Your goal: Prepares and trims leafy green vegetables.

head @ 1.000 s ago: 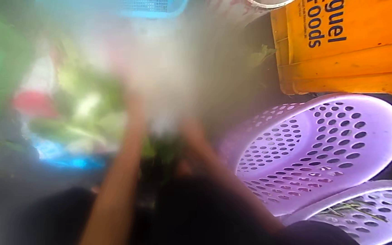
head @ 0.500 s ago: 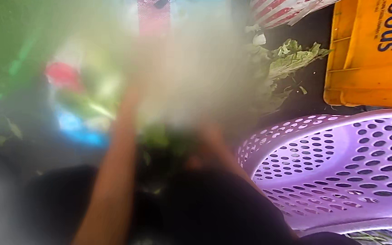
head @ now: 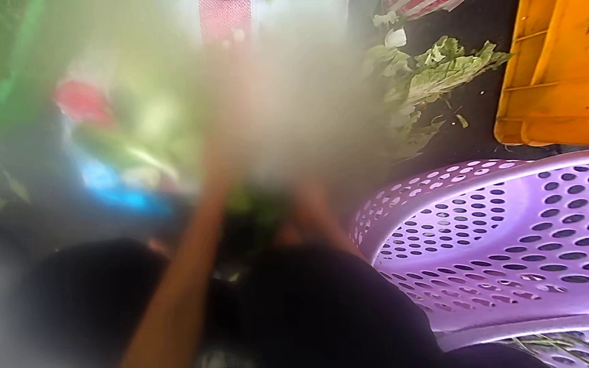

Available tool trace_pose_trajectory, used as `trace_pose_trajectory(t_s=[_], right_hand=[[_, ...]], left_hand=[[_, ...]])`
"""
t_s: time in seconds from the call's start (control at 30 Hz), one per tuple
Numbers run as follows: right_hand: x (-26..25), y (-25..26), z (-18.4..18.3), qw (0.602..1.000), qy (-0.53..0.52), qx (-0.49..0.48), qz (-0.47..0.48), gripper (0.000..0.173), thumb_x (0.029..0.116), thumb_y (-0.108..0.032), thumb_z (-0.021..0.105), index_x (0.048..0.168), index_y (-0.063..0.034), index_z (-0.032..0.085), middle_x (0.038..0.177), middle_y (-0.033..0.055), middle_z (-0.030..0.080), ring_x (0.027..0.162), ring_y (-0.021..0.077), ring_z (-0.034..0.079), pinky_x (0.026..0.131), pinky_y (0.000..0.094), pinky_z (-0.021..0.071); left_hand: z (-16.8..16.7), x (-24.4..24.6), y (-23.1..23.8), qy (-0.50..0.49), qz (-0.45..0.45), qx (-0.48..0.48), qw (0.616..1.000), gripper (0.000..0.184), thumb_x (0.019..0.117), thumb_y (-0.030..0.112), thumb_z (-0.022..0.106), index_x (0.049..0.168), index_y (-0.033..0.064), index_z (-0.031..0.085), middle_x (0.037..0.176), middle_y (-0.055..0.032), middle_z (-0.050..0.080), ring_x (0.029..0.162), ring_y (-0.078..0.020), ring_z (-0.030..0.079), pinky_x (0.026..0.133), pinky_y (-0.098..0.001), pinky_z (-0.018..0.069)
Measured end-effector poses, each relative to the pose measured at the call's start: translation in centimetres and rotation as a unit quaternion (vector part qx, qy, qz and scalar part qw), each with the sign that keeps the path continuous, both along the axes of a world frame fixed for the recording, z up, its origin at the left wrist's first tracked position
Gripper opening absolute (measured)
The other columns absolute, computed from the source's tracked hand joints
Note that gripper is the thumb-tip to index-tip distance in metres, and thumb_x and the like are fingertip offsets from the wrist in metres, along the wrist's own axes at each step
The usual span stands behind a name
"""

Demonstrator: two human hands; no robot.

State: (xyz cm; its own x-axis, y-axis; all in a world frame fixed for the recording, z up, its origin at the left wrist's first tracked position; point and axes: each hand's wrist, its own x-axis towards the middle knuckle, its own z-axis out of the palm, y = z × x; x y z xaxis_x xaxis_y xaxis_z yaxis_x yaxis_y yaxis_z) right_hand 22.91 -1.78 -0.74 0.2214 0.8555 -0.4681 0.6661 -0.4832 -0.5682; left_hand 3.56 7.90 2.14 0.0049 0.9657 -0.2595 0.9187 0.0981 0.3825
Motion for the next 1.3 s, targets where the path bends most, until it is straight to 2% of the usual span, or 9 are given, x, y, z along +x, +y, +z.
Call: trace_pose_trajectory(t_s=[0.2, 0.33, 0.43, 0.57, 0.73, 0.83, 1.0, 1.13, 1.3], right_hand=[[0.7, 0.3, 0.4, 1.0, 0.017, -0.017, -0.009, 0.033, 0.1081, -0.034, 0.05, 0.123, -0.0052, 0.054, 0.073, 0.0161, 0.06, 0.059, 0.0328, 0.062, 0.055, 0.0524, 0.0518], [1.2, -0.1, -0.7, 0.999, 0.028, 0.021, -0.01, 0.037, 0.1087, -0.041, 0.047, 0.128, -0.0096, 0.053, 0.073, 0.0128, 0.059, 0.056, 0.0289, 0.06, 0.051, 0.0499, 0.0517], [1.2, 0.2, -0.1, 0.999, 0.019, 0.033, -0.005, 0.036, 0.1089, -0.04, 0.047, 0.127, -0.0095, 0.053, 0.073, 0.0128, 0.058, 0.056, 0.029, 0.06, 0.05, 0.0489, 0.0506], [0.8, 0.1, 0.2, 1.0, 0.014, -0.01, -0.001, 0.036, 0.1078, -0.041, 0.049, 0.126, -0.0105, 0.054, 0.074, 0.0135, 0.059, 0.057, 0.0296, 0.062, 0.052, 0.0505, 0.0521], [0.0, 0.3, -0.5, 1.0, 0.005, 0.023, 0.004, 0.031, 0.1084, -0.032, 0.049, 0.122, -0.0046, 0.055, 0.072, 0.0145, 0.061, 0.058, 0.0306, 0.064, 0.053, 0.0496, 0.0542], [0.2, 0.4, -0.4, 1.0, 0.002, 0.005, 0.004, 0.033, 0.1085, -0.033, 0.049, 0.121, -0.0032, 0.056, 0.073, 0.0162, 0.061, 0.061, 0.0327, 0.064, 0.056, 0.0519, 0.0532], [0.0, 0.9, -0.5, 1.0, -0.022, -0.001, 0.021, 0.034, 0.1086, -0.03, 0.048, 0.126, -0.0016, 0.057, 0.08, 0.0199, 0.065, 0.069, 0.0391, 0.068, 0.062, 0.0564, 0.0546], [-0.3, 2.5, 0.0, 0.997, -0.07, 0.003, 0.022, 0.035, 0.1082, -0.027, 0.047, 0.128, -0.0016, 0.06, 0.094, 0.0222, 0.071, 0.081, 0.0419, 0.071, 0.069, 0.0607, 0.055], [2.1, 2.7, 0.1, 0.991, -0.134, -0.009, 0.017, 0.038, 0.107, -0.028, 0.045, 0.125, -0.0006, 0.064, 0.099, 0.0226, 0.073, 0.089, 0.0424, 0.073, 0.076, 0.0594, 0.0552]], left_hand=[[1.5, -1.2, 0.3, -0.189, 0.14, -0.091, 0.968, 0.046, 0.1105, 0.033, 0.041, 0.145, 0.0059, 0.054, 0.132, -0.0198, 0.064, 0.121, -0.0317, 0.063, 0.103, -0.053, 0.0498], [2.2, -4.6, 1.9, -0.346, 0.226, -0.229, 0.881, 0.076, 0.1031, 0.071, 0.014, 0.158, 0.0269, 0.042, 0.164, 0.0023, 0.039, 0.146, -0.024, 0.042, 0.109, -0.0606, 0.042], [3.1, -5.8, 2.7, -0.356, 0.219, -0.228, 0.879, 0.055, 0.11, 0.053, 0.031, 0.148, 0.021, 0.056, 0.14, -0.0042, 0.061, 0.117, -0.0221, 0.064, 0.088, -0.0473, 0.0572], [2.0, -4.8, 1.7, -0.262, 0.069, -0.138, 0.953, 0.036, 0.1031, 0.017, 0.06, 0.138, 0.0067, 0.064, 0.132, -0.0115, 0.068, 0.119, -0.0204, 0.066, 0.104, -0.043, 0.0532], [-1.2, -0.7, -0.7, -0.033, -0.026, -0.064, 0.997, 0.055, 0.1014, 0.014, 0.062, 0.154, 0.0063, 0.047, 0.132, -0.0202, 0.066, 0.121, -0.0376, 0.064, 0.105, -0.0548, 0.0494], [-0.9, 0.7, -0.5, 0.1, -0.043, 0.005, 0.994, 0.044, 0.096, 0.023, 0.07, 0.139, 0.0173, 0.066, 0.121, -0.0178, 0.069, 0.114, -0.0412, 0.063, 0.089, -0.0636, 0.0455], [-0.4, 0.4, -0.1, 0.106, -0.09, 0.048, 0.989, 0.033, 0.0864, 0.025, 0.08, 0.116, 0.0125, 0.073, 0.133, -0.0195, 0.06, 0.124, -0.0475, 0.053, 0.087, -0.0681, 0.0433], [-2.2, 0.2, -2.0, 0.108, -0.154, 0.094, 0.978, 0.028, 0.0914, 0.021, 0.073, 0.118, 0.0125, 0.069, 0.117, -0.011, 0.071, 0.118, -0.0392, 0.061, 0.098, -0.0708, 0.0369], [-3.3, 0.3, -3.3, 0.1, -0.121, 0.082, 0.984, 0.034, 0.0964, 0.02, 0.069, 0.125, 0.0013, 0.068, 0.117, -0.0228, 0.069, 0.104, -0.0431, 0.067, 0.093, -0.0657, 0.0449]])
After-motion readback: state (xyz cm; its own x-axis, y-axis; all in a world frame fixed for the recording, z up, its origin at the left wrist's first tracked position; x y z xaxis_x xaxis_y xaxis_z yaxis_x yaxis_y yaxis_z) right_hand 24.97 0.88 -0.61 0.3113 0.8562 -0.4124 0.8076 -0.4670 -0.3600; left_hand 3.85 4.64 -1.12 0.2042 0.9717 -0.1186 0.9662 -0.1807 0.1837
